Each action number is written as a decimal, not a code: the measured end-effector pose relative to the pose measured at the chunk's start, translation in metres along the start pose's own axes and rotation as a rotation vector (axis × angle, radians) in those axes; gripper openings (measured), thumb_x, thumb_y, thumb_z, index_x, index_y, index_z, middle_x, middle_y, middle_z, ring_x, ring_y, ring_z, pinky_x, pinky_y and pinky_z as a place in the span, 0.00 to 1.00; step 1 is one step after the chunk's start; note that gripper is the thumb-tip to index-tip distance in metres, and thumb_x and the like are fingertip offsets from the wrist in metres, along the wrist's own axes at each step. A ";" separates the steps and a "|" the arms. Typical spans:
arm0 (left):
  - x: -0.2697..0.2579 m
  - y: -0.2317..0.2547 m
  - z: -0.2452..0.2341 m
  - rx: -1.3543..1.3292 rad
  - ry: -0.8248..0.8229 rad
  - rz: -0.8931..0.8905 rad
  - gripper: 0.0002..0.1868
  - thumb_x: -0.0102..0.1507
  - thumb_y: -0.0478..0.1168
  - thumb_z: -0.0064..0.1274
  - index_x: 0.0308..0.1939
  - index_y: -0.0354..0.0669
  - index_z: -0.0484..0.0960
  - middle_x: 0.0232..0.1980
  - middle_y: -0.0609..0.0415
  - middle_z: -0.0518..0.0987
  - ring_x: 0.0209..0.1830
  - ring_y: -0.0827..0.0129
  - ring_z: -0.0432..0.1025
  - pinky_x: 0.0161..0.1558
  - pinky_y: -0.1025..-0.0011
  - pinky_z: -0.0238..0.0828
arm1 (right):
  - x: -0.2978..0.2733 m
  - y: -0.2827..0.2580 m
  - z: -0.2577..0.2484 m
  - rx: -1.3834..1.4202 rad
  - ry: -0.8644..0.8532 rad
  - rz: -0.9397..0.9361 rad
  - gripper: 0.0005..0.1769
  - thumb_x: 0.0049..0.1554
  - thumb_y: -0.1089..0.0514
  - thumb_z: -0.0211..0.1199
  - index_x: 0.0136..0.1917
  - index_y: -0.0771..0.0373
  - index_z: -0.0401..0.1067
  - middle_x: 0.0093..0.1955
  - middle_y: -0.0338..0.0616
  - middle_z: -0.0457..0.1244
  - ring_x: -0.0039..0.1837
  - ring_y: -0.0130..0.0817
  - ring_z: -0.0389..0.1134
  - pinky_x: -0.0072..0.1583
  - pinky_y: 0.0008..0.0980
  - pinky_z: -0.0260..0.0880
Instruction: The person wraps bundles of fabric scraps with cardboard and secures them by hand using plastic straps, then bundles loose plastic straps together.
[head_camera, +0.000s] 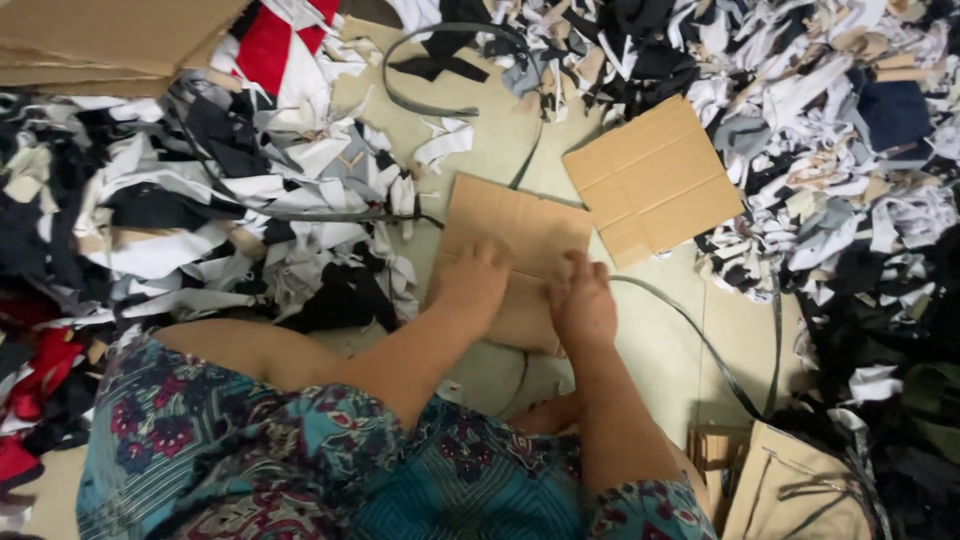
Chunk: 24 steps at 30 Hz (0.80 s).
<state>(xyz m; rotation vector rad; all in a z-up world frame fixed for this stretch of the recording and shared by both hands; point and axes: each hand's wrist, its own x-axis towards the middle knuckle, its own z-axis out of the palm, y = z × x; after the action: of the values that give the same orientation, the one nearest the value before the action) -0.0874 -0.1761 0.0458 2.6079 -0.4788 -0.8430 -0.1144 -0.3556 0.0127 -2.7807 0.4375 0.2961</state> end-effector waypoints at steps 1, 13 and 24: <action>0.001 0.000 0.002 0.025 -0.001 0.019 0.35 0.64 0.31 0.56 0.75 0.37 0.62 0.75 0.32 0.59 0.74 0.38 0.58 0.67 0.37 0.60 | 0.002 -0.002 0.006 -0.039 -0.096 -0.089 0.28 0.60 0.47 0.65 0.69 0.57 0.61 0.64 0.55 0.56 0.63 0.63 0.68 0.61 0.56 0.75; -0.031 -0.017 -0.003 -0.235 0.029 -0.011 0.36 0.65 0.56 0.48 0.72 0.40 0.69 0.78 0.39 0.58 0.80 0.41 0.45 0.74 0.40 0.42 | -0.008 -0.033 0.017 -0.272 -0.294 -0.137 0.34 0.60 0.59 0.59 0.77 0.49 0.56 0.65 0.57 0.52 0.67 0.64 0.65 0.64 0.53 0.74; -0.055 -0.119 -0.021 -1.660 0.986 -0.734 0.24 0.71 0.46 0.46 0.73 0.63 0.71 0.82 0.44 0.35 0.83 0.46 0.29 0.77 0.48 0.36 | -0.025 -0.042 0.012 -0.416 -0.230 -0.144 0.34 0.62 0.54 0.56 0.79 0.45 0.54 0.62 0.57 0.55 0.62 0.59 0.71 0.60 0.49 0.77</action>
<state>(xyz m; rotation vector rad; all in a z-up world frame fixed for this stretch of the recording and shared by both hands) -0.0923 -0.0436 0.0376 1.1621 1.0527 0.1195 -0.1257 -0.3071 0.0191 -3.1028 0.1268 0.7374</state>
